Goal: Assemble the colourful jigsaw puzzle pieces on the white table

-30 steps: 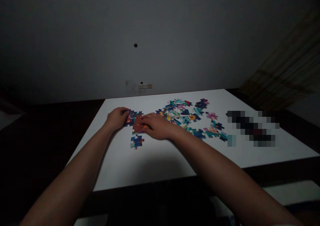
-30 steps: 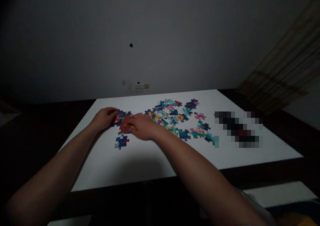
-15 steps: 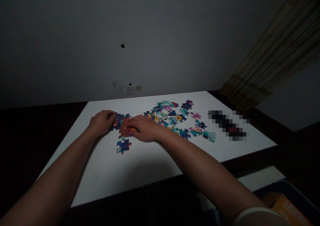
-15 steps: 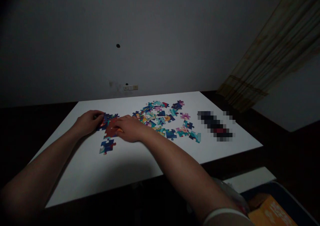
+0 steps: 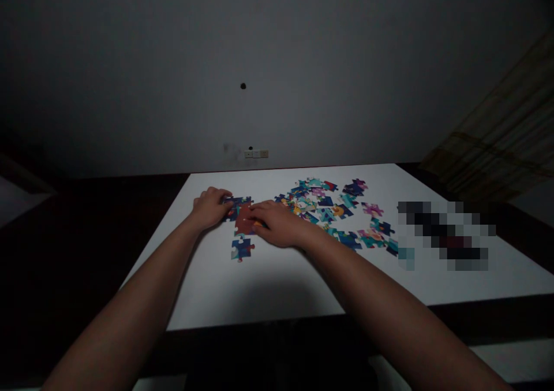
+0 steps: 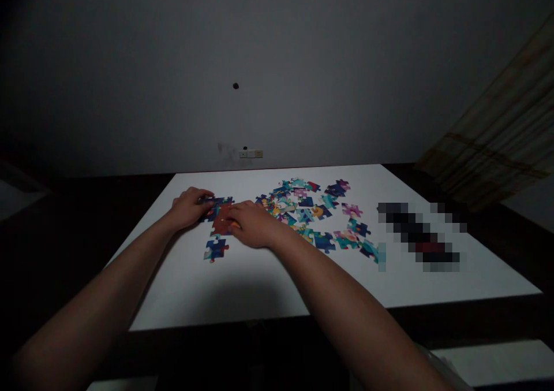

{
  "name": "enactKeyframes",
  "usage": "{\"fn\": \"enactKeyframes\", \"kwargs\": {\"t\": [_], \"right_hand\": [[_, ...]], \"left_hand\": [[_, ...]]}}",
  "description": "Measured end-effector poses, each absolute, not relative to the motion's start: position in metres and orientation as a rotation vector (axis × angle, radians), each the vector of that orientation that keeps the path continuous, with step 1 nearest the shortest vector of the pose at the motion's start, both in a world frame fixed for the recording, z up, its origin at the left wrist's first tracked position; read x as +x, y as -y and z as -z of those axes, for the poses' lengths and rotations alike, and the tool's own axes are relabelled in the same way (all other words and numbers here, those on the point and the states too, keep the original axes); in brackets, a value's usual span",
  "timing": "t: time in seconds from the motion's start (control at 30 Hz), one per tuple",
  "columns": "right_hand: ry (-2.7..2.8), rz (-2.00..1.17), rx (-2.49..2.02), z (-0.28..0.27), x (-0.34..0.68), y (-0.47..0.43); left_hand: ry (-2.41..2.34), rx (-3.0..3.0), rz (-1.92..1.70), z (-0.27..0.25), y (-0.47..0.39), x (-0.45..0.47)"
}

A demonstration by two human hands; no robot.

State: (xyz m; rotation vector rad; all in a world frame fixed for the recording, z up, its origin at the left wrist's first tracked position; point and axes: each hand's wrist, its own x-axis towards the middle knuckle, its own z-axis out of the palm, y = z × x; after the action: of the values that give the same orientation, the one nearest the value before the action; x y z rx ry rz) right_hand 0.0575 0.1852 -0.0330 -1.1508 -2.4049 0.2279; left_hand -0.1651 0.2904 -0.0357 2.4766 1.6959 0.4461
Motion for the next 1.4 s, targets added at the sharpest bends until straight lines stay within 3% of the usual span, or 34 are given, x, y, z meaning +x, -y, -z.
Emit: {"fn": "enactKeyframes", "kwargs": {"t": [1.4], "right_hand": [[2.415,-0.243,-1.132,0.0249,0.0590,-0.1810]], "left_hand": [[-1.599,2.511,-0.435,0.0368,-0.2926,-0.1639]]}}
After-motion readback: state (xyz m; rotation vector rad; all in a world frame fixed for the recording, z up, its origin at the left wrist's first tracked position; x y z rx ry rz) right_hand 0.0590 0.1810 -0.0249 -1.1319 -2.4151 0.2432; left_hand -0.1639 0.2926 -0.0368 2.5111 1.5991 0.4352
